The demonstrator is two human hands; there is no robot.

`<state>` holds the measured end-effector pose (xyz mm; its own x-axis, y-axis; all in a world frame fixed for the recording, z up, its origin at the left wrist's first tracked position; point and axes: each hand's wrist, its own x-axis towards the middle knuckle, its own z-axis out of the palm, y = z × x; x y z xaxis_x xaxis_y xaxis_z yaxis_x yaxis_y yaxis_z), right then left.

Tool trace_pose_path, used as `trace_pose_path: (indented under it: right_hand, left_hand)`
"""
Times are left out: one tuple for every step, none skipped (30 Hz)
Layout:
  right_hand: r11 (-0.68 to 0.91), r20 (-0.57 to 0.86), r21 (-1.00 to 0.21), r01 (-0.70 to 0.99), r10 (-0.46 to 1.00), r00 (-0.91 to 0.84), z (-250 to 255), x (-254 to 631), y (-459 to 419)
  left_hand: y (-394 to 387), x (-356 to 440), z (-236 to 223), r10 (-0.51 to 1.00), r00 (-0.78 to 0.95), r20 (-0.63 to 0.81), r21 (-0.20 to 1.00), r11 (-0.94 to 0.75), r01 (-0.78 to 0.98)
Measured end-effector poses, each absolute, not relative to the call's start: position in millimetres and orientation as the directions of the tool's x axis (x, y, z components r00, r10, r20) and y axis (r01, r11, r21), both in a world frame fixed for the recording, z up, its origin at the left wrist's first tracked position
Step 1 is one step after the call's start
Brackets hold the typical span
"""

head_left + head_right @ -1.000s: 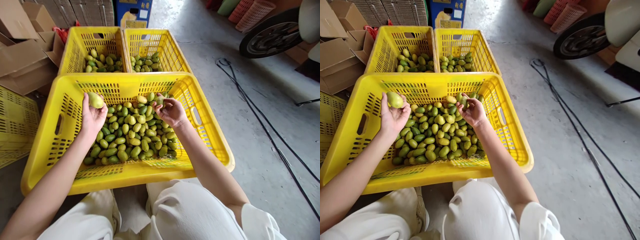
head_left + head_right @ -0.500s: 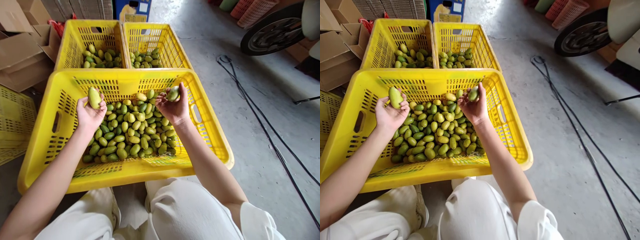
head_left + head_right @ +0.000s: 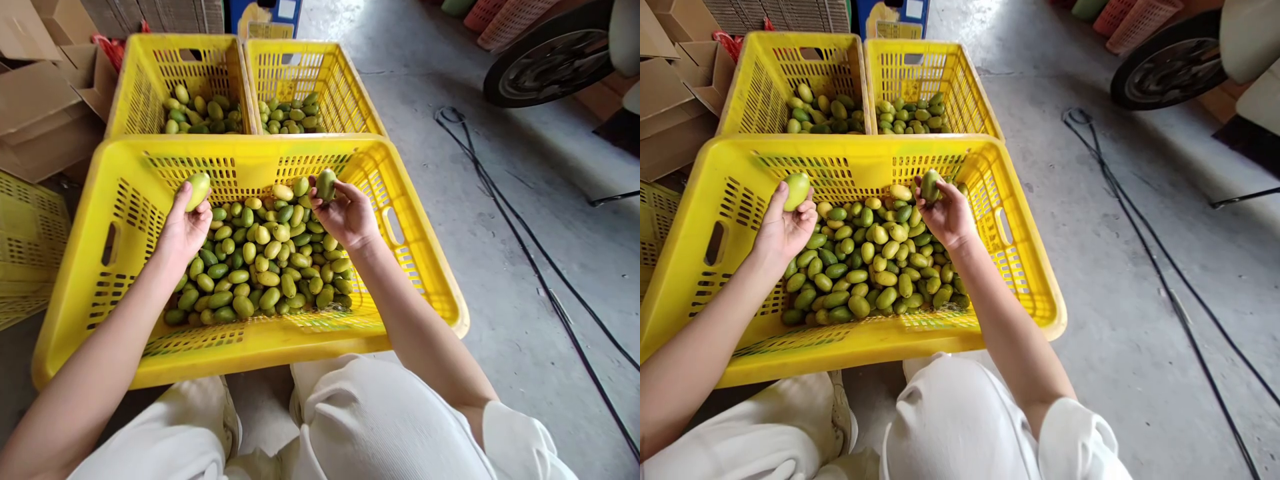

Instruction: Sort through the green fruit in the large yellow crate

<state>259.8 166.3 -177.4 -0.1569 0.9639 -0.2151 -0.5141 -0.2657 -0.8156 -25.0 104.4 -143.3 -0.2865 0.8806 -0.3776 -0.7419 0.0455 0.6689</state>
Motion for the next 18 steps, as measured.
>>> trace_pose_path:
  right_hand:
    - [-0.253,-0.201,-0.83,-0.496,0.967,-0.158,-175.8,258.3,165.9]
    - [-0.246,-0.191,-0.842,-0.48,0.968,-0.161,-173.6,256.8,165.2]
    - [-0.246,-0.189,-0.849,-0.468,0.968,-0.167,-170.9,255.5,164.2]
    - [-0.254,-0.193,-0.851,-0.459,0.965,-0.176,-168.1,254.5,162.8]
    - [-0.269,-0.204,-0.849,-0.455,0.961,-0.188,-165.1,253.7,161.1]
    - [-0.289,-0.219,-0.842,-0.455,0.955,-0.201,-162.3,253.1,159.2]
    - [-0.311,-0.236,-0.832,-0.46,0.948,-0.213,-159.8,252.6,157.2]
    - [-0.333,-0.256,-0.818,-0.468,0.941,-0.221,-157.7,252.1,155.1]
    - [-0.355,-0.277,-0.803,-0.48,0.934,-0.227,-156.2,251.4,153.2]
    - [-0.376,-0.297,-0.786,-0.491,0.926,-0.234,-155.1,250.4,151.5]
    - [-0.397,-0.316,-0.769,-0.501,0.917,-0.242,-154.5,248.9,149.9]
    - [-0.419,-0.333,-0.753,-0.508,0.908,-0.254,-154.2,246.9,148.4]
    - [-0.44,-0.348,-0.738,-0.512,0.898,-0.27,-154.2,244.4,147.1]
    - [-0.458,-0.358,-0.727,-0.512,0.888,-0.287,-154.4,241.6,145.8]
    - [-0.471,-0.363,-0.72,-0.51,0.881,-0.303,-154.8,238.7,144.6]
    - [-0.479,-0.361,-0.717,-0.507,0.877,-0.318,-155.3,235.9,143.4]
    - [-0.481,-0.355,-0.719,-0.502,0.875,-0.33,-155.9,233.5,142.2]
    - [-0.481,-0.348,-0.724,-0.495,0.874,-0.341,-156.6,231.8,141.3]
  left_hand:
    - [104.6,-24.2,-142.6,0.878,-0.278,-0.39,0.666,0.06,-0.744]
    - [104.6,-23.8,-142.1,0.875,-0.268,-0.404,0.66,0.076,-0.747]
    - [104.5,-23.6,-141.5,0.874,-0.257,-0.412,0.655,0.088,-0.75]
    - [104.2,-23.6,-140.8,0.876,-0.248,-0.414,0.653,0.095,-0.752]
    - [103.7,-23.6,-140.0,0.878,-0.244,-0.412,0.651,0.096,-0.753]
    - [103.0,-23.4,-139.0,0.878,-0.248,-0.41,0.65,0.09,-0.755]
    - [102.1,-23.0,-137.8,0.877,-0.254,-0.408,0.646,0.081,-0.759]
    - [101.0,-22.3,-136.5,0.875,-0.26,-0.408,0.641,0.072,-0.765]
    - [99.9,-21.3,-135.3,0.873,-0.266,-0.41,0.634,0.063,-0.771]
    - [98.8,-20.2,-134.1,0.87,-0.271,-0.411,0.628,0.055,-0.776]
    - [97.9,-19.1,-133.3,0.87,-0.272,-0.411,0.624,0.051,-0.779]
    - [97.0,-18.2,-132.7,0.873,-0.266,-0.409,0.624,0.055,-0.78]
    - [96.3,-17.6,-132.5,0.877,-0.251,-0.41,0.626,0.07,-0.777]
    - [95.7,-17.4,-132.5,0.88,-0.233,-0.413,0.629,0.091,-0.772]
    - [95.2,-17.5,-132.5,0.883,-0.212,-0.418,0.632,0.116,-0.767]
    - [94.8,-17.9,-132.4,0.885,-0.189,-0.426,0.633,0.142,-0.761]
    - [94.4,-18.3,-132.2,0.885,-0.166,-0.435,0.631,0.168,-0.757]
    - [94.1,-18.8,-131.9,0.885,-0.145,-0.443,0.628,0.19,-0.755]
